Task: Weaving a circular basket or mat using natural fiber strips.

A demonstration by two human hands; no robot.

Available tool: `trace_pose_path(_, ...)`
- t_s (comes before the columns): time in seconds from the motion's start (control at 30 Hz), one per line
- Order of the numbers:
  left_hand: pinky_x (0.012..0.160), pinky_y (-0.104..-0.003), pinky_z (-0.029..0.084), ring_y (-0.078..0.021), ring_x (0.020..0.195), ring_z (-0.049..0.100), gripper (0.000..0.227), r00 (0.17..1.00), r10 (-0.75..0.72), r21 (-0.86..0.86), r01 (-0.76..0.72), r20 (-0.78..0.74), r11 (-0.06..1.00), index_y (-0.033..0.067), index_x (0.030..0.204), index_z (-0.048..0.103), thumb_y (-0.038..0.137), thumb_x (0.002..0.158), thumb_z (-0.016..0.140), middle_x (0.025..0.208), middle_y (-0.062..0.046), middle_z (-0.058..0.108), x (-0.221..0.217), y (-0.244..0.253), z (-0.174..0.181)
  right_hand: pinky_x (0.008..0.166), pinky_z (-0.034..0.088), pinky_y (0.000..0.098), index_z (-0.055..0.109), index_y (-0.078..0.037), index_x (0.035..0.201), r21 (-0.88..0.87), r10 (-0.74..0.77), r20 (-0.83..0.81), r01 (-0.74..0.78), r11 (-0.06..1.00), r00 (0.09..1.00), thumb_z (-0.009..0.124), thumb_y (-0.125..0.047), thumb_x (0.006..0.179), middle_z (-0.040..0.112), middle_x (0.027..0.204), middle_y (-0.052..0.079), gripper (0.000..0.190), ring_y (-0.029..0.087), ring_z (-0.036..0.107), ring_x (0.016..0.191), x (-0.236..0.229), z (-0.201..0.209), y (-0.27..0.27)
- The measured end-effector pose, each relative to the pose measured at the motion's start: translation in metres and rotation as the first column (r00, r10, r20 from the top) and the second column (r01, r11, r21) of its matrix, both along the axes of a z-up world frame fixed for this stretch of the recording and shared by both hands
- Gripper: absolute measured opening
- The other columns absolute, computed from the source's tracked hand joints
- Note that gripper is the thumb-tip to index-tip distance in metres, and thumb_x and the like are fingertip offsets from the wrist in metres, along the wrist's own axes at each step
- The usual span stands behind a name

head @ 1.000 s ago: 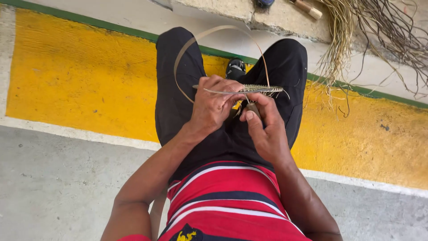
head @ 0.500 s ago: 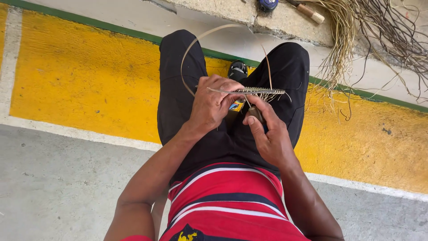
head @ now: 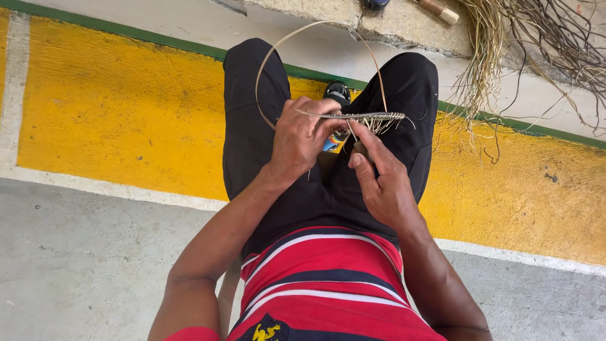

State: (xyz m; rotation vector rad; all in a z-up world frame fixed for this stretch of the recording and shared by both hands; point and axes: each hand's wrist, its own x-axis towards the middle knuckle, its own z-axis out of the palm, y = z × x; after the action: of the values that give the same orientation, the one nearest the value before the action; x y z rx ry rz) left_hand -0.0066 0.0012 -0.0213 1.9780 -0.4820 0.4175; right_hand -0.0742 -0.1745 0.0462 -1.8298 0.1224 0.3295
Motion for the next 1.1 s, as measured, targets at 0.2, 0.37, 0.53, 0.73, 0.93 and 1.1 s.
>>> trace_pose_path(0.2, 0.086, -0.035, 0.046, -0.0202, 0.092, 0.066, 0.023, 0.994, -0.049, -0.004, 0.049, 0.095, 0.999, 0.0088, 0.11, 0.069, 0.016, 0.092, 0.081, 0.102, -0.002, 0.074, 0.001, 0.001, 0.002, 0.083, 0.055, 0.0332, 0.05, -0.006, 0.146, -0.292, 0.181, 0.259, -0.101, 0.951, 0.949, 0.057, -0.008, 0.104, 0.067, 0.115, 0.012, 0.043, 0.016, 0.068, 0.089, 0.005, 0.011, 0.003)
trace_pose_path(0.37, 0.086, -0.035, 0.046, -0.0193, 0.091, 0.066, 0.02, 0.994, -0.035, -0.007, 0.036, 0.102, 0.999, 0.009, 0.109, 0.07, 0.017, 0.093, 0.079, 0.1, -0.001, 0.074, -0.004, 0.001, 0.001, 0.082, 0.055, 0.0327, 0.048, -0.007, 0.144, -0.316, 0.176, 0.319, -0.071, 0.946, 0.931, 0.06, -0.009, 0.104, 0.065, 0.117, 0.011, 0.042, 0.016, 0.068, 0.093, 0.002, 0.001, 0.006)
trace_pose_path(0.53, 0.085, -0.035, 0.045, -0.0196, 0.091, 0.067, 0.017, 0.995, -0.062, 0.034, 0.06, 0.079, 0.998, 0.0087, 0.107, 0.071, 0.016, 0.093, 0.079, 0.099, -0.001, 0.074, -0.002, 0.003, 0.001, 0.07, 0.045, 0.0274, 0.048, -0.007, 0.145, 0.226, 0.038, 0.102, -0.06, 0.972, 0.994, 0.057, -0.01, 0.109, 0.064, 0.104, 0.009, 0.037, 0.012, 0.056, 0.08, 0.006, -0.02, -0.008)
trace_pose_path(0.73, 0.084, -0.037, 0.048, -0.023, 0.09, 0.069, 0.015, 0.998, -0.003, -0.001, 0.003, 0.062, 1.0, 0.009, 0.1, 0.074, 0.02, 0.092, 0.079, 0.097, -0.004, 0.075, 0.024, 0.005, 0.005, 0.083, 0.052, 0.0337, 0.049, -0.008, 0.144, -0.183, 0.193, 0.247, -0.15, 0.972, 0.95, 0.055, -0.012, 0.106, 0.064, 0.1, 0.011, 0.039, 0.019, 0.064, 0.09, -0.01, 0.015, -0.009)
trace_pose_path(0.93, 0.07, -0.032, 0.053, -0.0144, 0.075, 0.071, 0.034, 0.968, -0.082, -0.081, 0.065, -0.238, 0.995, 0.003, 0.102, 0.074, 0.036, 0.092, 0.077, 0.088, -0.006, 0.076, 0.054, 0.015, 0.031, 0.085, 0.052, 0.042, 0.06, -0.012, 0.127, -0.494, 0.33, 0.025, -0.275, 0.825, 0.944, 0.064, -0.02, 0.095, 0.071, 0.111, 0.009, 0.034, 0.029, 0.066, 0.099, -0.063, -0.019, -0.032)
trace_pose_path(1.1, 0.066, -0.029, 0.053, -0.0107, 0.074, 0.067, 0.039, 0.928, -0.174, -0.115, 0.144, -0.329, 0.983, 0.0016, 0.103, 0.075, 0.039, 0.09, 0.078, 0.086, -0.008, 0.076, 0.058, 0.013, 0.032, 0.087, 0.053, 0.0411, 0.073, -0.012, 0.111, -0.64, 0.349, 0.065, -0.229, 0.733, 0.935, 0.068, -0.023, 0.091, 0.072, 0.11, 0.007, 0.024, 0.028, 0.063, 0.102, -0.062, -0.02, -0.043)
